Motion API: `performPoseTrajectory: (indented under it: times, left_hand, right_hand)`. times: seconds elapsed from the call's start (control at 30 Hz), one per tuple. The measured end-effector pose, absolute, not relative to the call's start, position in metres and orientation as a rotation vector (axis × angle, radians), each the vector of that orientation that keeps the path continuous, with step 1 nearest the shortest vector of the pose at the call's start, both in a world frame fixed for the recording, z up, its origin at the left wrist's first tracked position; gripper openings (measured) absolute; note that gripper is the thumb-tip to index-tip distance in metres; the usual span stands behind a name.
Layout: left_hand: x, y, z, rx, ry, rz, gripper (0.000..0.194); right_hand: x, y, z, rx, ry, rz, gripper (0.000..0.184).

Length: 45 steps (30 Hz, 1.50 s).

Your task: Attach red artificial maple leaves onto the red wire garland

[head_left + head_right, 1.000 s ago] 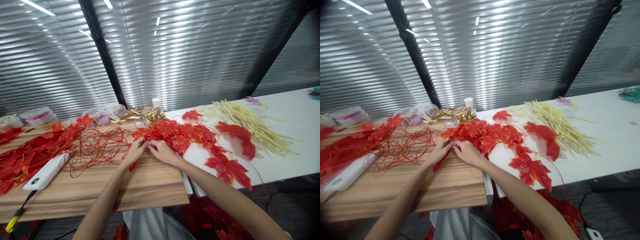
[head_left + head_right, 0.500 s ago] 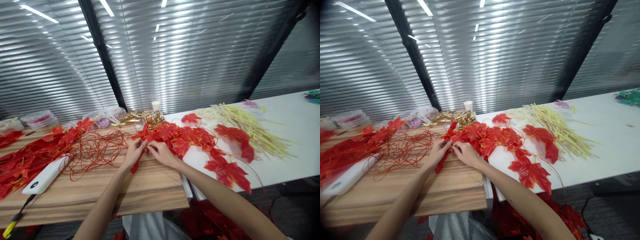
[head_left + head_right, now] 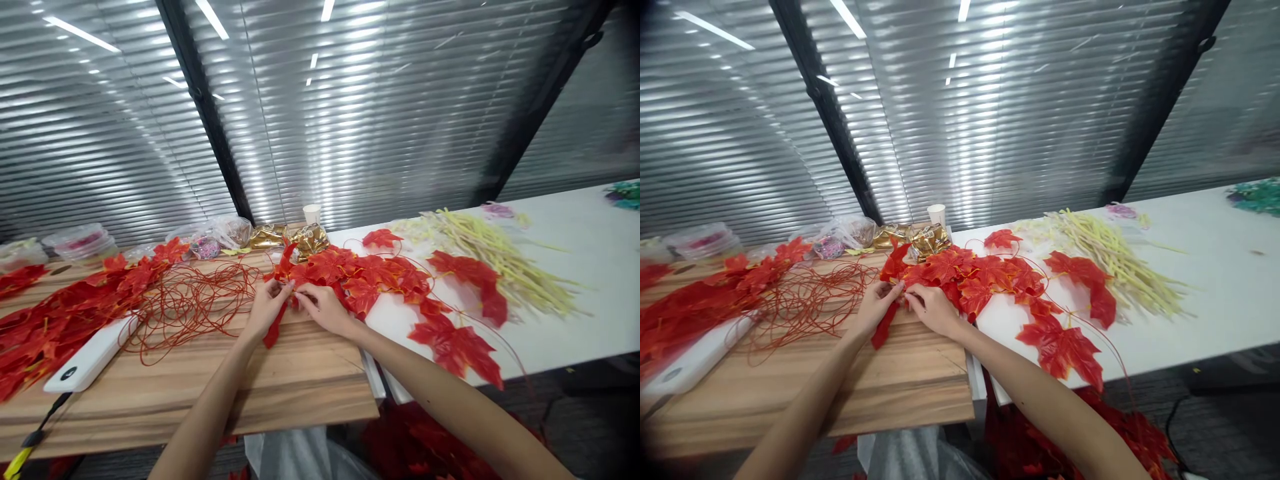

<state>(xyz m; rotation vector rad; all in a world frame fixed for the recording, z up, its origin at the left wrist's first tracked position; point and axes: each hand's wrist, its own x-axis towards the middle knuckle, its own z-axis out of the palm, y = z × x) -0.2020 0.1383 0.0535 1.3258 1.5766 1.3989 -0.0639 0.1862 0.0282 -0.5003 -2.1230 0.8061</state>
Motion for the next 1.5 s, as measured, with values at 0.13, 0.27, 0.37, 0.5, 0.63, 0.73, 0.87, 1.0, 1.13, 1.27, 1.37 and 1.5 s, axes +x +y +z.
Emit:
performPoseTrajectory:
  times: [0.13,0.27,0.37,0.5,0.63,0.73,0.87,1.0,1.13,1.27,1.37,1.5]
  left_hand:
    - [-0.2031,0.1383,0.0525,1.341,1.531,1.424,0.030]
    - [-0.2053,0.1393,0.0509,1.314,1.578,1.451,0.032]
    - [-0.2058,0.1399,0.0501,1.284,1.592,1.461,0.033]
    - [-0.2057,0.1403,0.0492,1.279,1.558,1.455,0.034]
    - [-0.2057,0.1402,0.0491,1.316,1.567,1.413,0.035]
    - [-0.2049,0.1394,0.0509,1.332,1.557,1.392,0.035]
    - [-0.2040,0.1386,0.0529,1.355,1.565,1.368,0.037]
    - [-0.2050,0.1397,0.0505,1.369,1.527,1.365,0.037]
    - [-0.2068,0.1411,0.0464,1.350,1.530,1.383,0.035]
    - [-0.2075,0.1412,0.0453,1.341,1.525,1.378,0.033]
    - [-0.2068,0.1406,0.0465,1.332,1.531,1.361,0.034]
    - [-0.2059,0.1402,0.0475,1.325,1.544,1.347,0.035]
  right_hand:
    - [-0.0647,0.1866,0.0280,-0.500,-2.104,0.814,0.015]
    - [-0.0660,0.1873,0.0261,-0.499,-2.095,0.803,0.015]
    - [-0.0670,0.1877,0.0245,-0.499,-2.080,0.800,0.017]
    - [-0.0675,0.1879,0.0236,-0.495,-2.078,0.793,0.016]
    - [-0.0671,0.1876,0.0239,-0.499,-2.093,0.784,0.015]
    - [-0.0669,0.1874,0.0240,-0.506,-2.094,0.783,0.015]
    - [-0.0671,0.1876,0.0235,-0.500,-2.094,0.779,0.014]
    - [-0.0669,0.1876,0.0237,-0.496,-2.097,0.776,0.014]
    - [-0.0666,0.1875,0.0244,-0.497,-2.107,0.776,0.013]
    - [-0.0669,0.1877,0.0240,-0.499,-2.107,0.772,0.013]
    - [-0.0672,0.1879,0.0232,-0.497,-2.106,0.780,0.013]
    - [-0.0671,0.1879,0.0233,-0.499,-2.110,0.778,0.013]
